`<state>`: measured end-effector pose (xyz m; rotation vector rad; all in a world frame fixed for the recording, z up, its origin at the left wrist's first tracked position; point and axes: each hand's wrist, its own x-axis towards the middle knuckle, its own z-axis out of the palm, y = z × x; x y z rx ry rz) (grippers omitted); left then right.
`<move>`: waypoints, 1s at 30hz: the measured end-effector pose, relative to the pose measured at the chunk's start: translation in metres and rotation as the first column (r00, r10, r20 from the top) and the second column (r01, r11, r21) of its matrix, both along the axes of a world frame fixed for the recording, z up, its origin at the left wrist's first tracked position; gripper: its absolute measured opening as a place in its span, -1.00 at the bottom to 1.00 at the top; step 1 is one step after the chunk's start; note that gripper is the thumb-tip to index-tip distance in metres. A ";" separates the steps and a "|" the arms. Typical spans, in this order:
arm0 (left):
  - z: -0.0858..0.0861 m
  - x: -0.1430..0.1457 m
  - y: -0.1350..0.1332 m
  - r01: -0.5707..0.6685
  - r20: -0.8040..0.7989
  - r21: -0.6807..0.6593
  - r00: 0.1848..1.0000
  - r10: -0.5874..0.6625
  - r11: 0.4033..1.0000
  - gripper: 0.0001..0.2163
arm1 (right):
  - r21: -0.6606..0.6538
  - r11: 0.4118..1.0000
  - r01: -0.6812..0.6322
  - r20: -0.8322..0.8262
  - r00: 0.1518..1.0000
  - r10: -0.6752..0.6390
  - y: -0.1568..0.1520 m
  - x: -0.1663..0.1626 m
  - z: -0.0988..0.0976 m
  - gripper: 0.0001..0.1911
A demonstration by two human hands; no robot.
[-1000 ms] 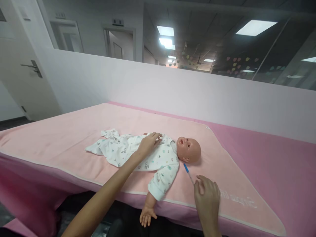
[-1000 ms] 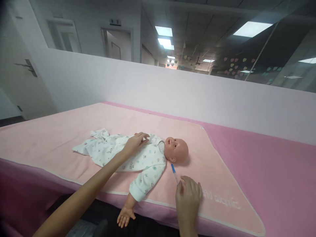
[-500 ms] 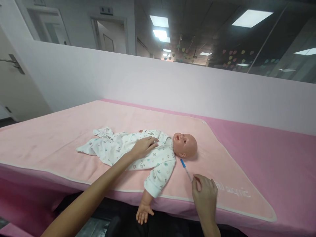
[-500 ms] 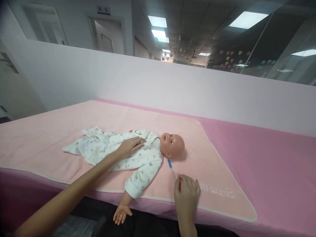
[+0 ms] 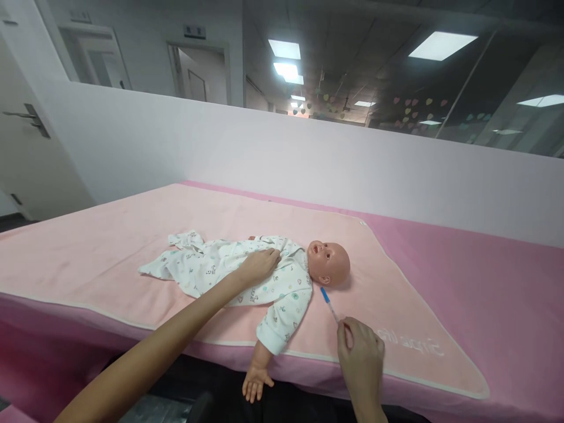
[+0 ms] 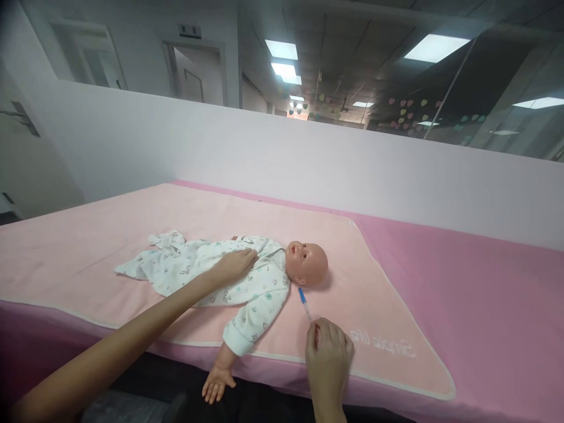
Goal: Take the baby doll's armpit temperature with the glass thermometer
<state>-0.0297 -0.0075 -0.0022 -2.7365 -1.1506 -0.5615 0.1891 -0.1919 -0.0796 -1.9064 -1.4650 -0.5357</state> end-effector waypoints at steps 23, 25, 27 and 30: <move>0.043 -0.010 0.060 0.192 0.254 -0.751 0.967 0.008 0.632 -0.69 | 0.049 0.997 -0.065 -0.011 0.998 0.066 0.002 0.002 -0.009 -0.79; 0.045 -0.010 0.067 0.208 0.291 -0.828 0.953 0.082 0.520 -0.72 | 0.045 0.996 -0.071 -0.008 0.997 0.072 0.002 0.003 -0.012 -0.78; 0.045 -0.009 0.070 0.203 0.323 -0.833 0.934 0.153 0.514 -0.73 | 0.031 0.997 -0.075 -0.011 0.997 0.076 0.002 0.004 -0.013 -0.77; 0.044 -0.007 0.068 0.163 0.333 -0.814 0.917 0.218 0.558 -0.70 | 0.024 0.997 -0.077 -0.014 0.997 0.078 0.001 0.004 -0.012 -0.77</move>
